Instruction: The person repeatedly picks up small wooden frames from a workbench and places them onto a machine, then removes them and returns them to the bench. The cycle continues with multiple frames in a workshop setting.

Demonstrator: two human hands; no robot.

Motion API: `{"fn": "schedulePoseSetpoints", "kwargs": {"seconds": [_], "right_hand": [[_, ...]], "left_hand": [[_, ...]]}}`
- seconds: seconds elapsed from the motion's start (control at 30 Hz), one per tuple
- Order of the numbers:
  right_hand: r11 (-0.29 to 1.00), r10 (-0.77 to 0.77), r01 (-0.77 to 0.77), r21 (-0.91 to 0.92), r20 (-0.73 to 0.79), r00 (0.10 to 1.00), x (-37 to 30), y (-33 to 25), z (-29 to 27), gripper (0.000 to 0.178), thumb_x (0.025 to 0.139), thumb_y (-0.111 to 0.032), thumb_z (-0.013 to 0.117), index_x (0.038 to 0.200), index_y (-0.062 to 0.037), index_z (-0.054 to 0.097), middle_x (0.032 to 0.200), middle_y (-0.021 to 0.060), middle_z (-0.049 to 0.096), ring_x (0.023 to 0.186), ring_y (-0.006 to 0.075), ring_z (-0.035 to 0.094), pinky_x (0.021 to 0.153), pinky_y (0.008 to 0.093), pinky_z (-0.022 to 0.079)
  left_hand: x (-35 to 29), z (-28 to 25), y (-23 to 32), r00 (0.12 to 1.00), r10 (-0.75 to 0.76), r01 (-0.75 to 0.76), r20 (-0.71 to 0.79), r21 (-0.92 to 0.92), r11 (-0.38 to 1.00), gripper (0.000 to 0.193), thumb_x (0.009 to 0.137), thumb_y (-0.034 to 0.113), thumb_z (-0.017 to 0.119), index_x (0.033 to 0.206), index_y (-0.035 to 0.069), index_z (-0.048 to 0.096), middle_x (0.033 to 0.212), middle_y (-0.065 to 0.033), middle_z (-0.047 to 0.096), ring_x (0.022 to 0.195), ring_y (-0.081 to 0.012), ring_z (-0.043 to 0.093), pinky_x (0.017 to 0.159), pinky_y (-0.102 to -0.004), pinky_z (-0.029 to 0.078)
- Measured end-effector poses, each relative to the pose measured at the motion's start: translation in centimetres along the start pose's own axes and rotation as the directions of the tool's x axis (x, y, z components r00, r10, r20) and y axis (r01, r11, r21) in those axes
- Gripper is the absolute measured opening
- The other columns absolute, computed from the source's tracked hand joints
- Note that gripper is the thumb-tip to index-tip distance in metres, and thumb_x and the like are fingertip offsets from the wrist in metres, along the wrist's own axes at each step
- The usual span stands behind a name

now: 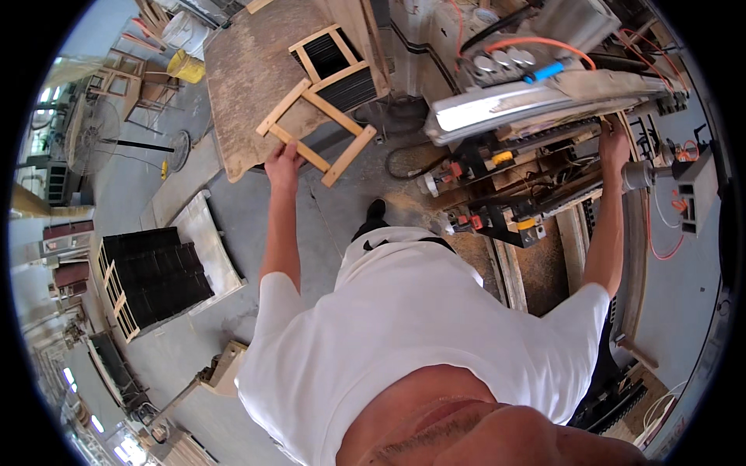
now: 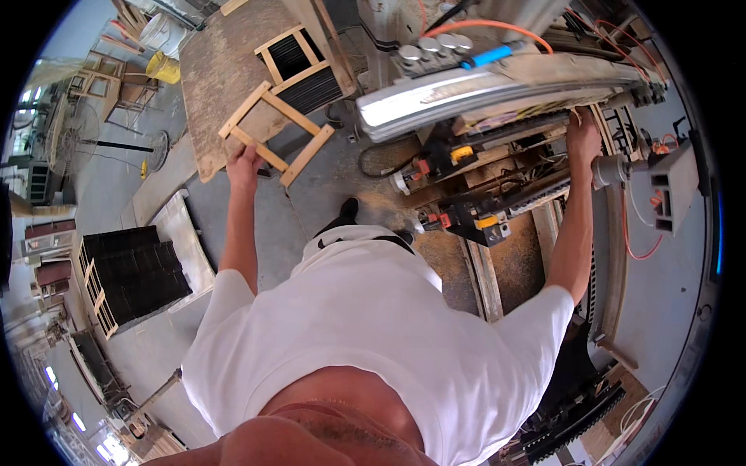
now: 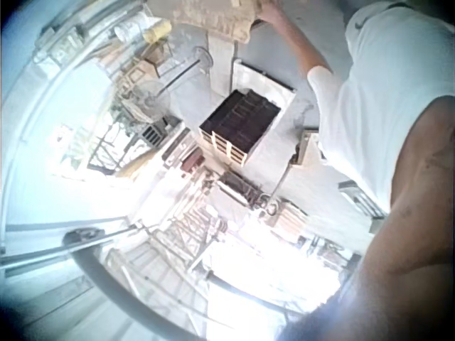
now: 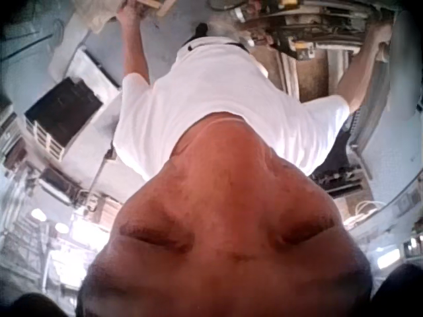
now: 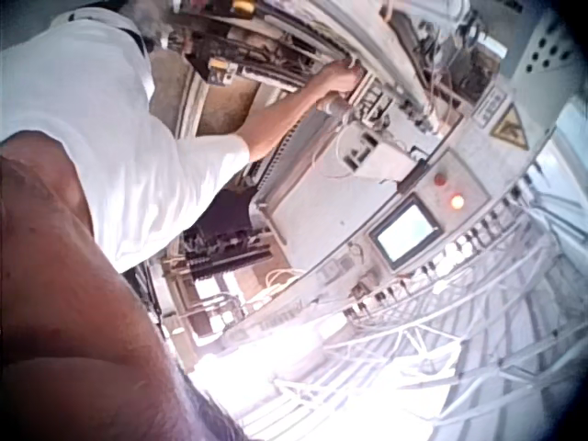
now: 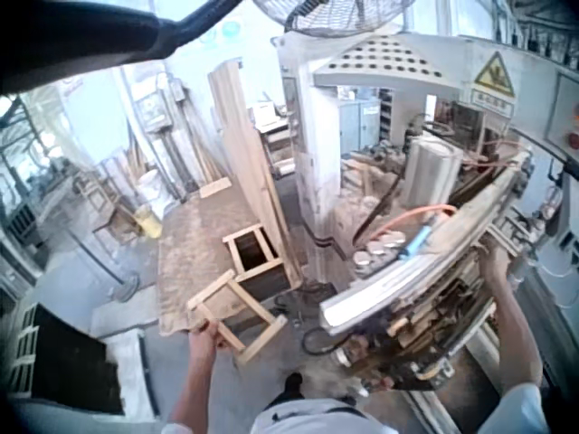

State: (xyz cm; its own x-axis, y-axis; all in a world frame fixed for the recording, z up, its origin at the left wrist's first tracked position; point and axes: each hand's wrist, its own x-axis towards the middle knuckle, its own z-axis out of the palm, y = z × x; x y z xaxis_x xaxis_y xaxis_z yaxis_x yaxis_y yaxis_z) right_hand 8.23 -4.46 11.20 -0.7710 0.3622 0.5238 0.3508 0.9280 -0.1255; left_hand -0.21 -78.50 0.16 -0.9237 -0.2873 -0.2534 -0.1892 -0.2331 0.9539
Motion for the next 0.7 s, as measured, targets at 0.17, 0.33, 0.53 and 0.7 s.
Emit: {"fn": "schedulePoseSetpoints", "kwargs": {"seconds": [0.17, 0.33, 0.53, 0.7], "right_hand": [[0.89, 0.084, -0.014, 0.456, -0.133, 0.988, -7.8, -14.7, -7.6, 0.019, 0.09, -0.013, 0.063, 0.107, -0.0041, 0.067, 0.109, 0.0129, 0.069, 0.101, 0.023, 0.066, 0.082, 0.0346, 0.053], [0.733, 0.281, -0.33, 0.595, 0.177, 0.943, -17.8, -23.2, -6.4, 0.018, 0.087, -0.004, 0.066, 0.104, 0.0016, 0.067, 0.1, 0.0125, 0.07, 0.092, 0.0169, 0.067, 0.077, 0.029, 0.053], [0.648, 0.401, -0.649, 0.399, 0.545, 0.736, -29.6, -25.8, -1.0, 0.02, 0.086, -0.012, 0.068, 0.101, -0.0003, 0.067, 0.085, 0.0088, 0.07, 0.077, 0.014, 0.064, 0.072, 0.0279, 0.051], [0.631, 0.48, -0.736, 0.245, 0.622, 0.618, -37.5, -27.0, 1.3, 0.02, 0.084, -0.013, 0.068, 0.1, -0.0014, 0.068, 0.085, 0.0119, 0.07, 0.081, 0.0198, 0.068, 0.074, 0.0313, 0.052]], "left_hand": [[10.6, 1.6, 2.4, 0.995, -0.032, 0.04, 0.092, -0.097, 0.994, 0.036, 0.09, 0.015, 0.065, 0.116, -0.007, 0.056, 0.103, -0.0114, 0.064, 0.09, -0.0211, 0.065, 0.078, -0.0338, 0.057], [21.5, 5.8, 2.2, 0.986, -0.071, 0.067, 0.15, 0.03, 0.997, 0.043, 0.09, 0.017, 0.066, 0.122, -0.009, 0.052, 0.109, -0.0139, 0.063, 0.093, -0.0224, 0.065, 0.076, -0.0346, 0.058], [23.6, 12.2, 0.3, 0.999, -0.006, -0.017, 0.038, 0.592, 0.806, 0.033, 0.083, 0.026, 0.074, 0.098, -0.003, 0.069, 0.076, -0.0144, 0.068, 0.072, -0.0229, 0.069, 0.068, -0.0328, 0.056], [18.5, 12.6, 1.8, 0.788, 0.457, -0.591, 0.413, 0.716, 0.372, 0.046, 0.076, 0.035, 0.077, 0.106, 0.002, 0.067, 0.089, -0.0166, 0.069, 0.086, -0.0303, 0.065, 0.076, -0.0418, 0.049]]}}
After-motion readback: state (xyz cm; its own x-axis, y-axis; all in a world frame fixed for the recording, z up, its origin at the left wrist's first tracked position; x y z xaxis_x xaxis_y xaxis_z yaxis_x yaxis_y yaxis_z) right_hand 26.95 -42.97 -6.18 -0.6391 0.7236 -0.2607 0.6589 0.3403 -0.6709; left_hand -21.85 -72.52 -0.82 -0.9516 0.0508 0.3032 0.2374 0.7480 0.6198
